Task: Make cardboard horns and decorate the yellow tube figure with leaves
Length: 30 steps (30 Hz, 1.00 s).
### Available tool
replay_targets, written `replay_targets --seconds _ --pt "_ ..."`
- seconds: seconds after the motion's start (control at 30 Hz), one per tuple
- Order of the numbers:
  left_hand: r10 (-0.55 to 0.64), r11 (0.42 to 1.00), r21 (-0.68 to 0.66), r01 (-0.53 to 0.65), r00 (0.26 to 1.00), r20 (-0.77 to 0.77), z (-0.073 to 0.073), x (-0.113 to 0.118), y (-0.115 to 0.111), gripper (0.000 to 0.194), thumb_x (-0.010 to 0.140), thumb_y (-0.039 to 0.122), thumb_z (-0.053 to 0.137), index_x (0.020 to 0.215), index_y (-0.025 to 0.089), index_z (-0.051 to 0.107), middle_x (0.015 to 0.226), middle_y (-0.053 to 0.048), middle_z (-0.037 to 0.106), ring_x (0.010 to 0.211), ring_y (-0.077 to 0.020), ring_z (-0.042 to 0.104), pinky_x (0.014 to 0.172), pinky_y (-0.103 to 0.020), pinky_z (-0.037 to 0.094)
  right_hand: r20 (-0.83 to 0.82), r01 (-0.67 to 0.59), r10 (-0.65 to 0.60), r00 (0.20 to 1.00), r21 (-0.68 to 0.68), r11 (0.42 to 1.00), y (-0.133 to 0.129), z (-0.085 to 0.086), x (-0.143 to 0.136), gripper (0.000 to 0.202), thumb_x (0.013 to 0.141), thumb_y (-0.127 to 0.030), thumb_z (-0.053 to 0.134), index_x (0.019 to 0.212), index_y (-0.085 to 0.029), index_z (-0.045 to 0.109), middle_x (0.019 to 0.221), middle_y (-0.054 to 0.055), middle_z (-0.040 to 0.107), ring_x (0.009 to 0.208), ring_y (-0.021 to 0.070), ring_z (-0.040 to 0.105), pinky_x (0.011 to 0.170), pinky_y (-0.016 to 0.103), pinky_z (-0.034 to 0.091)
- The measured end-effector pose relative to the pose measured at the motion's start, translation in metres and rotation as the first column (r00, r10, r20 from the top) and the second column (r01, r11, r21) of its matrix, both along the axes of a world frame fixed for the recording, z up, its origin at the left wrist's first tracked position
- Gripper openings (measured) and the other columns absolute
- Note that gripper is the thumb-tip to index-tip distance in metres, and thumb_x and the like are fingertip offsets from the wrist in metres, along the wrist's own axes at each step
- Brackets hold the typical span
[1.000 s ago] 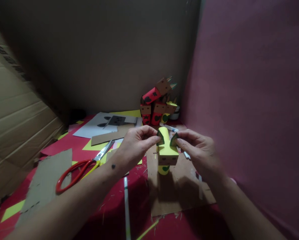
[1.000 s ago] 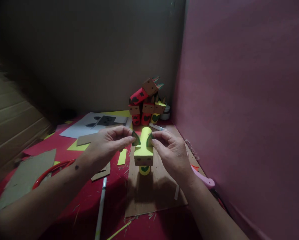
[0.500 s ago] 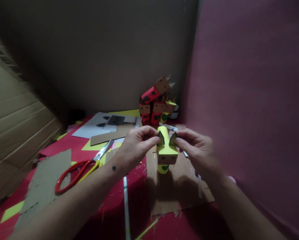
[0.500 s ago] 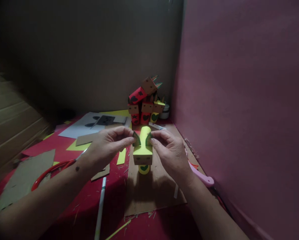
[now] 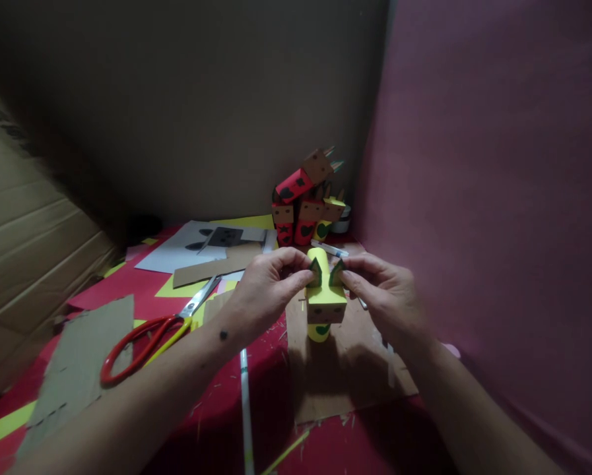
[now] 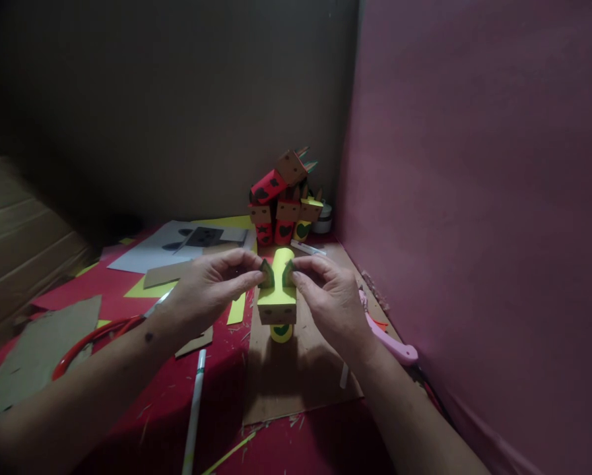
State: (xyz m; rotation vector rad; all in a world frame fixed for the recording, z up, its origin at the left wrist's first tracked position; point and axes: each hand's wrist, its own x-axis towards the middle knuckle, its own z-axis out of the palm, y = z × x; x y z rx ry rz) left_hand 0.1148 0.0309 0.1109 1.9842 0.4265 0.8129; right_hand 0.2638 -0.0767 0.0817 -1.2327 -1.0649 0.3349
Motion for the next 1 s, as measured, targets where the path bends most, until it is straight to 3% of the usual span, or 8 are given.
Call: replay_targets --seconds 0.27,0.43,1.0 --pt "0.036 0.999 0.032 -0.035 0.999 -0.032 0.0015 0.0006 -0.0037 0.008 0.081 0.02 0.062 0.074 0.016 0.064 0.066 0.003 0.058 0.061 -0.0105 0.047 0.059 -0.025 0.038 -0.021 0.02 -0.02 1.0 -0.009 1.0 -0.001 0.0019 -0.0019 0.009 0.077 -0.02 0.07 0.085 -0.021 0.075 0.085 0.002 0.072 0.081 0.0164 0.066 0.077 0.033 0.055" --pt "0.039 0.999 -0.016 -0.039 0.999 -0.021 -0.0018 0.0005 -0.0051 0.008 0.082 0.02 0.062 0.076 0.016 0.064 0.066 0.004 0.056 0.057 -0.0091 0.043 0.056 -0.025 0.035 -0.058 0.011 -0.011 0.998 -0.015 1.0 -0.0002 0.001 -0.001 0.01 0.077 -0.021 0.071 0.086 -0.021 0.075 0.084 0.002 0.073 0.079 0.0162 0.067 0.076 0.033 0.055" --pt "0.068 0.997 -0.04 -0.068 0.998 0.016 -0.0061 0.0 -0.0077 0.006 0.081 0.02 0.063 0.078 0.017 0.067 0.069 0.002 0.06 0.059 -0.0109 0.049 0.058 -0.026 0.04 -0.074 0.058 -0.058 0.996 -0.012 0.998 -0.0001 0.0028 -0.0044 0.01 0.074 -0.02 0.073 0.082 -0.021 0.077 0.082 0.002 0.074 0.08 0.0173 0.068 0.077 0.034 0.056"
